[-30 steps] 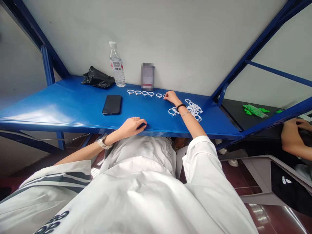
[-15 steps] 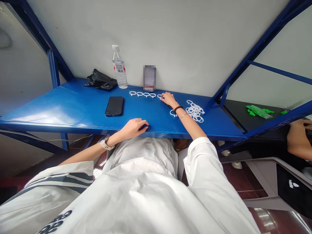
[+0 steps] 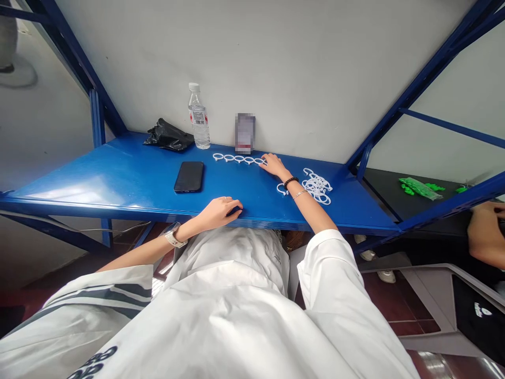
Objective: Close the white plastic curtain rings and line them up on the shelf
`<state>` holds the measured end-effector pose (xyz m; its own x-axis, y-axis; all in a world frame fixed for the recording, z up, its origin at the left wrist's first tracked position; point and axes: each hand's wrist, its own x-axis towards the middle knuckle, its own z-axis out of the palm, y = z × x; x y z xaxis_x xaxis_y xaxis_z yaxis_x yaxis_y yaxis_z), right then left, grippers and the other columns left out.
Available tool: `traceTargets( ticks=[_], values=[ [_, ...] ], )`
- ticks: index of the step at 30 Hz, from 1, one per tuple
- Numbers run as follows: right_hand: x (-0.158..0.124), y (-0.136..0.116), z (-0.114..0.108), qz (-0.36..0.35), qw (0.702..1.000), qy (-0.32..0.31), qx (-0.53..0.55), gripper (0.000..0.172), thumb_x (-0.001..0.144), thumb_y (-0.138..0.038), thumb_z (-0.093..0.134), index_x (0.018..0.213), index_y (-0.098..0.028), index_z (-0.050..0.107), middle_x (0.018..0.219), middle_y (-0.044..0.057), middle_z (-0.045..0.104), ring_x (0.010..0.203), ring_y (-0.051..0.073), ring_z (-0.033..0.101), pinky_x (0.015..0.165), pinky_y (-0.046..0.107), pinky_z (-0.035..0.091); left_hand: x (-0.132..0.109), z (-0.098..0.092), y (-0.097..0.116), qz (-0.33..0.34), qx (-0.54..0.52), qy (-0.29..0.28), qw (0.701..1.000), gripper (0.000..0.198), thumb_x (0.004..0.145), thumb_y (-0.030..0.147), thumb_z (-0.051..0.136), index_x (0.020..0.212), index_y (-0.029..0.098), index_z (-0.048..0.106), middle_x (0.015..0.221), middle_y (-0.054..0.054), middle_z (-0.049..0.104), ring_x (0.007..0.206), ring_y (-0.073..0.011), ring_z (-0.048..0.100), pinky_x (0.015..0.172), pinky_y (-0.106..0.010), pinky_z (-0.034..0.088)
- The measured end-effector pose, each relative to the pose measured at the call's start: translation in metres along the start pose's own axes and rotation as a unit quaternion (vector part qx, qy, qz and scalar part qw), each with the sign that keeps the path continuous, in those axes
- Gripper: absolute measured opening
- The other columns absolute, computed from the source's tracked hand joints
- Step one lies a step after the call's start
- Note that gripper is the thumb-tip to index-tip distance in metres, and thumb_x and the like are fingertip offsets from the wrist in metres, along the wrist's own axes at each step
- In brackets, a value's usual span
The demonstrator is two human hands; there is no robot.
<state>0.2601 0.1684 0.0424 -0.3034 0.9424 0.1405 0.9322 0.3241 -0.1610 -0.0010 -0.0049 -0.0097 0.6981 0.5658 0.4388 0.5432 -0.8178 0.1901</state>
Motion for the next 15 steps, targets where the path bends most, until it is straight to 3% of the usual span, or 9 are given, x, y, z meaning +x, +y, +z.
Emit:
traceTargets(
  ticks=[5,8,15],
  values=[
    [-0.046,0.007,-0.023,-0.027,0.999,0.041,0.023,0.044,0.098,-0.032,0.047,0.139,-0.017,0.053,0.139,0.017,0.057,0.128,0.034,0.052,0.106,0.051,0.043,0.000,-0.001,-0.001,-0.004,0.000,-0.003,1.000,0.017,0.100,0.027,0.049,0.101,0.018,0.063,0.080,-0.005,0.069,0.072,-0.0194,0.065,0.064,-0.028,0.043],
    [-0.088,0.019,-0.035,-0.054,0.998,0.017,-0.002,0.044,0.093,-0.022,0.044,0.135,-0.022,0.059,0.134,0.014,0.062,0.126,0.035,0.053,0.105,0.054,0.043,0.000,-0.001,-0.001,-0.005,-0.004,-0.007,1.000,0.017,0.100,0.027,0.050,0.102,0.018,0.063,0.073,-0.003,0.067,0.069,-0.0193,0.064,0.063,-0.028,0.041],
    [-0.154,0.039,-0.040,-0.026,1.000,-0.011,-0.006,0.043,0.092,-0.027,0.047,0.130,-0.020,0.065,0.132,0.014,0.064,0.123,0.036,0.058,0.103,0.052,0.047,-0.001,-0.001,-0.002,-0.014,-0.014,-0.012,1.000,0.019,0.100,0.029,0.049,0.102,0.018,0.064,0.075,-0.004,0.067,0.069,-0.0185,0.063,0.062,-0.028,0.040]
  ],
)
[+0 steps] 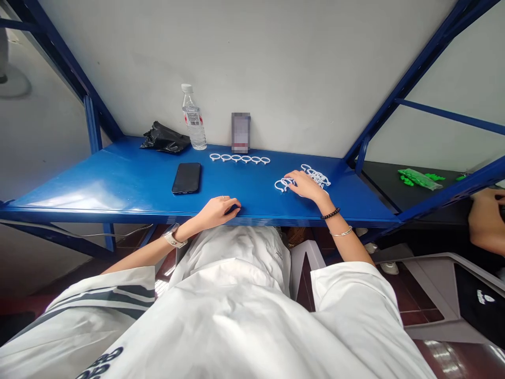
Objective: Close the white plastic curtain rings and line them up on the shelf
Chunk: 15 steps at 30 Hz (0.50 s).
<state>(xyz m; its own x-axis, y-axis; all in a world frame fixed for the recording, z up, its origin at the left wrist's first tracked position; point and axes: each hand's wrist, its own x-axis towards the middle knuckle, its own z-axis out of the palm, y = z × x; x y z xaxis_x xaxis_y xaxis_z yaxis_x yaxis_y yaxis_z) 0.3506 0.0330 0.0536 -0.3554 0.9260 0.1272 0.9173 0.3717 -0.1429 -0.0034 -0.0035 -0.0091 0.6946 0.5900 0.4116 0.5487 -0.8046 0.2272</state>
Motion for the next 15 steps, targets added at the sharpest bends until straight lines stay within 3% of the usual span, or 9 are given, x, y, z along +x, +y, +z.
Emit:
traceTargets(
  ticks=[3,7,15],
  values=[
    [-0.010,-0.006,0.006,0.019,1.000,-0.001,-0.008,0.044,0.093,-0.031,0.051,0.133,-0.019,0.062,0.130,0.015,0.063,0.121,0.036,0.059,0.102,0.052,0.048,0.000,0.000,-0.001,-0.001,-0.006,-0.003,1.000,0.020,0.100,0.029,0.047,0.103,0.018,0.064,0.080,-0.005,0.069,0.071,-0.0190,0.064,0.063,-0.028,0.041],
    [-0.012,-0.014,0.018,0.026,0.999,0.004,-0.020,0.041,0.092,-0.022,0.050,0.130,-0.016,0.063,0.125,0.017,0.064,0.117,0.035,0.059,0.098,0.051,0.050,-0.001,0.001,-0.002,0.004,-0.012,-0.004,1.000,0.022,0.101,0.031,0.046,0.105,0.018,0.064,0.083,-0.005,0.070,0.074,-0.0192,0.065,0.065,-0.028,0.043],
    [-0.002,-0.017,0.041,0.028,0.992,0.113,0.055,0.020,0.093,-0.019,0.050,0.101,-0.016,0.068,0.106,0.014,0.067,0.099,0.029,0.064,0.090,0.044,0.052,-0.001,-0.001,-0.003,0.003,-0.020,-0.003,1.000,0.023,0.101,0.031,0.047,0.103,0.017,0.065,0.079,-0.004,0.068,0.071,-0.0186,0.063,0.064,-0.028,0.041]
  ],
)
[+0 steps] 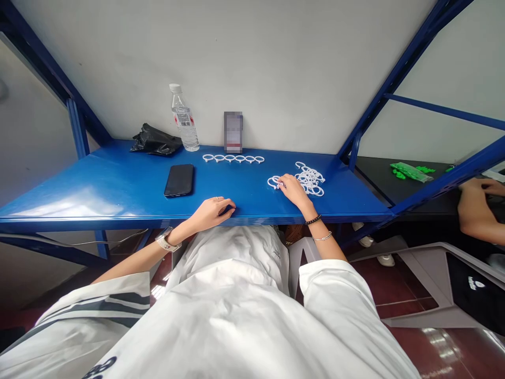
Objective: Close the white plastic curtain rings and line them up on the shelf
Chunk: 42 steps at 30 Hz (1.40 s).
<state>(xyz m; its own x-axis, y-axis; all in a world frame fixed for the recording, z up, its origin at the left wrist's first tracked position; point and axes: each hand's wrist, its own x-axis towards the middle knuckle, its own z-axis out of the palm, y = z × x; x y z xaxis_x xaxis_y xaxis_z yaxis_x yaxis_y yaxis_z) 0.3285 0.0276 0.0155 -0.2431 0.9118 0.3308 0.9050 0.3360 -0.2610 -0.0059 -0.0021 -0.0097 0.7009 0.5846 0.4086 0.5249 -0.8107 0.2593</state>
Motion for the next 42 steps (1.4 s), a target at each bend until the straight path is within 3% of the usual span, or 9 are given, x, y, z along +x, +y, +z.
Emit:
traceTargets(
  ticks=[5,10,15,19,23,30,34,42],
  values=[
    [-0.001,0.003,0.008,0.002,0.999,0.035,0.031,0.018,0.090,-0.019,0.056,0.103,-0.017,0.069,0.104,0.012,0.068,0.095,0.028,0.065,0.087,0.045,0.053,0.000,-0.001,-0.001,0.003,-0.024,0.003,1.000,0.024,0.101,0.032,0.046,0.102,0.017,0.065,0.075,-0.003,0.067,0.068,-0.0172,0.060,0.063,-0.027,0.039],
    [0.000,0.003,0.004,0.003,0.994,0.107,0.031,0.018,0.091,-0.020,0.058,0.103,-0.018,0.071,0.100,0.012,0.069,0.093,0.028,0.064,0.085,0.046,0.054,0.001,-0.004,-0.002,-0.009,-0.082,0.005,0.997,0.026,0.099,0.035,0.047,0.100,0.017,0.066,0.057,0.002,0.053,0.056,-0.0144,0.051,0.057,-0.025,0.034],
    [-0.007,-0.036,0.001,-0.045,0.976,0.166,0.137,0.019,0.094,-0.026,0.060,0.106,-0.021,0.073,0.100,0.009,0.071,0.082,0.022,0.065,0.079,0.039,0.057,0.002,-0.009,0.001,-0.049,-0.166,0.007,0.985,0.029,0.099,0.040,0.047,0.106,0.017,0.062,0.055,0.006,0.046,0.050,-0.0115,0.045,0.054,-0.024,0.032],
    [-0.017,-0.085,0.013,-0.142,0.952,0.090,0.255,0.017,0.095,-0.027,0.061,0.103,-0.023,0.075,0.109,0.006,0.070,0.089,0.019,0.066,0.084,0.036,0.057,0.003,-0.013,0.003,-0.093,-0.255,0.025,0.962,0.049,0.097,0.050,0.051,0.134,0.018,0.047,0.067,0.005,0.054,0.055,-0.0114,0.049,0.056,-0.023,0.039],
    [-0.021,-0.111,0.029,-0.174,0.938,0.052,0.294,0.018,0.096,-0.026,0.059,0.102,-0.023,0.076,0.112,0.008,0.069,0.100,0.021,0.068,0.090,0.037,0.057,0.005,-0.012,-0.002,-0.079,-0.269,0.042,0.959,0.066,0.088,0.057,0.064,0.139,0.020,0.046,0.106,-0.008,0.064,0.082,-0.0164,0.062,0.061,-0.023,0.046],
    [-0.023,-0.111,0.038,-0.157,0.933,0.017,0.324,0.021,0.097,-0.028,0.058,0.106,-0.023,0.076,0.113,0.008,0.071,0.104,0.022,0.068,0.087,0.036,0.057,0.005,-0.012,-0.005,-0.051,-0.230,0.019,0.972,0.042,0.094,0.047,0.060,0.124,0.018,0.062,0.104,-0.007,0.067,0.089,-0.0179,0.063,0.069,-0.027,0.049],
    [-0.024,-0.108,0.040,-0.127,0.930,0.015,0.345,0.022,0.096,-0.033,0.059,0.104,-0.023,0.077,0.119,0.009,0.067,0.094,0.019,0.068,0.082,0.034,0.059,0.005,-0.013,-0.003,-0.047,-0.220,0.014,0.974,0.035,0.094,0.045,0.059,0.115,0.018,0.065,0.102,-0.007,0.068,0.088,-0.0186,0.064,0.070,-0.027,0.051],
    [-0.020,-0.106,0.043,-0.102,0.897,-0.002,0.431,0.022,0.090,-0.040,0.067,0.100,-0.023,0.076,0.111,0.008,0.064,0.096,0.019,0.067,0.090,0.037,0.060,0.005,-0.009,-0.005,-0.002,-0.158,0.005,0.987,0.024,0.095,0.038,0.056,0.096,0.018,0.069,0.106,-0.010,0.066,0.095,-0.0218,0.061,0.087,-0.035,0.050]
  ],
)
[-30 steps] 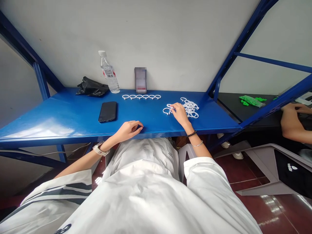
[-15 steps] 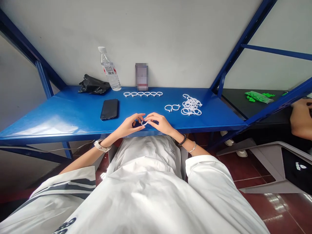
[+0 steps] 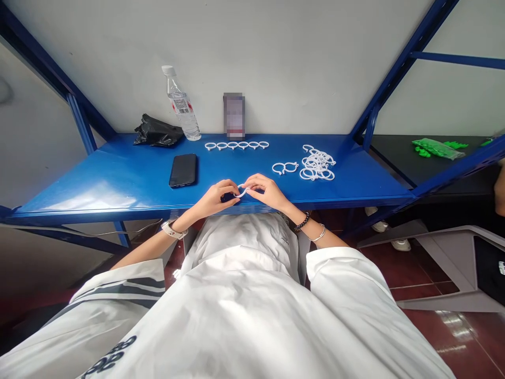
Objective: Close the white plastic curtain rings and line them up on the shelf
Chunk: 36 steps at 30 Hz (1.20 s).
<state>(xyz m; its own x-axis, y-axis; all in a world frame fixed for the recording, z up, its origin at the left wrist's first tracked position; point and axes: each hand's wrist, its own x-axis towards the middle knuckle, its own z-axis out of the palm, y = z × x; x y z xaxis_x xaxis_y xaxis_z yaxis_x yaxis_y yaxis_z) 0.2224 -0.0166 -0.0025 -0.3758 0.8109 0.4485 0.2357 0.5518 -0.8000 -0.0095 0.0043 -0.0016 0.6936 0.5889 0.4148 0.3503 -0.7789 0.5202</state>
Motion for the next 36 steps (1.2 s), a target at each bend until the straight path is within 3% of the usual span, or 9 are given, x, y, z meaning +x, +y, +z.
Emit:
traceTargets(
  ticks=[5,11,18,23,36],
  values=[
    [0.001,0.001,-0.001,0.005,1.000,-0.010,0.011,0.025,0.087,-0.038,0.069,0.105,-0.021,0.074,0.115,0.008,0.065,0.091,0.017,0.067,0.088,0.035,0.060,0.001,-0.003,0.003,-0.020,-0.018,-0.006,1.000,0.030,0.095,0.043,0.054,0.089,0.017,0.067,0.104,-0.010,0.067,0.089,-0.0203,0.060,0.078,-0.031,0.048],
    [0.000,0.001,-0.003,0.041,0.998,-0.033,0.046,0.029,0.087,-0.039,0.070,0.108,-0.019,0.073,0.111,0.008,0.072,0.098,0.021,0.070,0.091,0.037,0.060,0.002,-0.011,0.006,-0.059,-0.109,-0.010,0.992,0.048,0.098,0.057,0.048,0.093,0.015,0.070,0.094,-0.008,0.071,0.067,-0.0131,0.054,0.063,-0.026,0.042],
    [0.001,-0.003,-0.007,0.081,0.991,-0.087,0.069,0.034,0.087,-0.046,0.069,0.104,-0.017,0.075,0.097,0.007,0.077,0.085,0.021,0.073,0.084,0.037,0.059,0.001,-0.015,0.004,-0.095,-0.172,-0.031,0.980,0.052,0.096,0.060,0.051,0.094,0.013,0.073,0.091,-0.008,0.074,0.079,-0.0171,0.064,0.067,-0.025,0.044],
    [0.003,-0.003,-0.008,0.080,0.988,-0.098,0.083,0.032,0.086,-0.047,0.070,0.098,-0.018,0.075,0.095,0.006,0.076,0.081,0.019,0.070,0.077,0.033,0.058,0.001,-0.015,0.009,-0.075,-0.170,-0.034,0.982,0.049,0.098,0.057,0.049,0.098,0.014,0.072,0.092,-0.008,0.074,0.076,-0.0154,0.063,0.067,-0.025,0.044],
    [0.005,-0.008,-0.007,0.099,0.987,-0.101,0.082,0.036,0.087,-0.054,0.066,0.085,-0.018,0.067,0.077,0.001,0.066,0.062,0.011,0.051,0.059,0.025,0.044,0.002,-0.013,0.009,-0.052,-0.190,-0.060,0.979,0.051,0.098,0.058,0.050,0.120,0.014,0.063,0.098,-0.010,0.075,0.083,-0.0180,0.069,0.068,-0.026,0.050]
  ],
)
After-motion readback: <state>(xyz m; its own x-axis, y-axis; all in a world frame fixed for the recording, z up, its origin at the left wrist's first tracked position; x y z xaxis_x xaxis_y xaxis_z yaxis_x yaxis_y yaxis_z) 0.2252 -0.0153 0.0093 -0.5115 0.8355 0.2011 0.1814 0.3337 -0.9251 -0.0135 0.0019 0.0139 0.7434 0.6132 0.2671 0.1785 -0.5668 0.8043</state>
